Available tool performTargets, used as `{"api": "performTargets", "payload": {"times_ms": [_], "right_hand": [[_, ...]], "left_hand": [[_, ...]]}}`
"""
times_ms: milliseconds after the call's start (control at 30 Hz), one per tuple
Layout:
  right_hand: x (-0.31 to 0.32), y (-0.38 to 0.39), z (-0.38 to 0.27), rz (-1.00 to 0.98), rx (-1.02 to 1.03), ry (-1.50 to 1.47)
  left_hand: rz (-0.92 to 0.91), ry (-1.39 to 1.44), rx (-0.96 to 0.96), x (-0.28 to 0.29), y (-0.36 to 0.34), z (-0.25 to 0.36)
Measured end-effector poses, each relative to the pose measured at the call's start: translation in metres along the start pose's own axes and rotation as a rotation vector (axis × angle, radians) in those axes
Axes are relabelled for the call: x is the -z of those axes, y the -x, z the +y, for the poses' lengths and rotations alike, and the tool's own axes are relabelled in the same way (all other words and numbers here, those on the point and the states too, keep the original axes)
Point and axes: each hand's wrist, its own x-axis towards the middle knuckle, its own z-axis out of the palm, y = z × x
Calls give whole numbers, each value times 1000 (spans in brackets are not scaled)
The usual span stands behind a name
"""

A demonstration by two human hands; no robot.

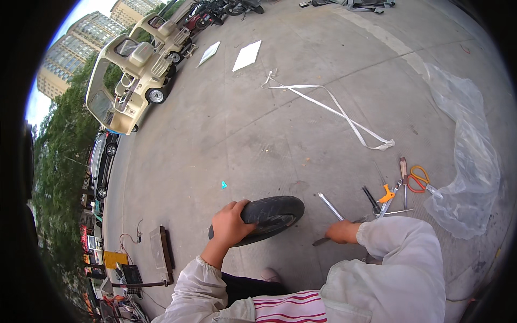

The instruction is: The person sits on the ground and uses tire levers to pry the tire bead off the rim of a small wheel. They rotate the wheel and repeatedly insert the levers to separate the tire from the rim.

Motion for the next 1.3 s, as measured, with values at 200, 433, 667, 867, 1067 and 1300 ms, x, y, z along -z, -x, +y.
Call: {"api": "performTargets", "payload": {"times_ms": [200, 433, 667, 867, 1067, 1300], "right_hand": [[-10, 5, -4, 93, -67, -37], [-18, -2, -2, 49, -19, -39], [7, -1, -4, 72, 66, 112], [66, 24, -7, 485, 282, -48], [130, 63, -23, 912, 129, -168], [171, 86, -16, 1176, -36, -94]], "left_hand": [[171, 261, 150, 10, -5, -24], [24, 329, 268, 4, -8, -36], [6, 294, 144, -2, -18, -43], [94, 470, 257, -25, -23, -60], [131, 489, 319, -33, -23, -64], [168, 370, 220, -32, -25, -52]]}}
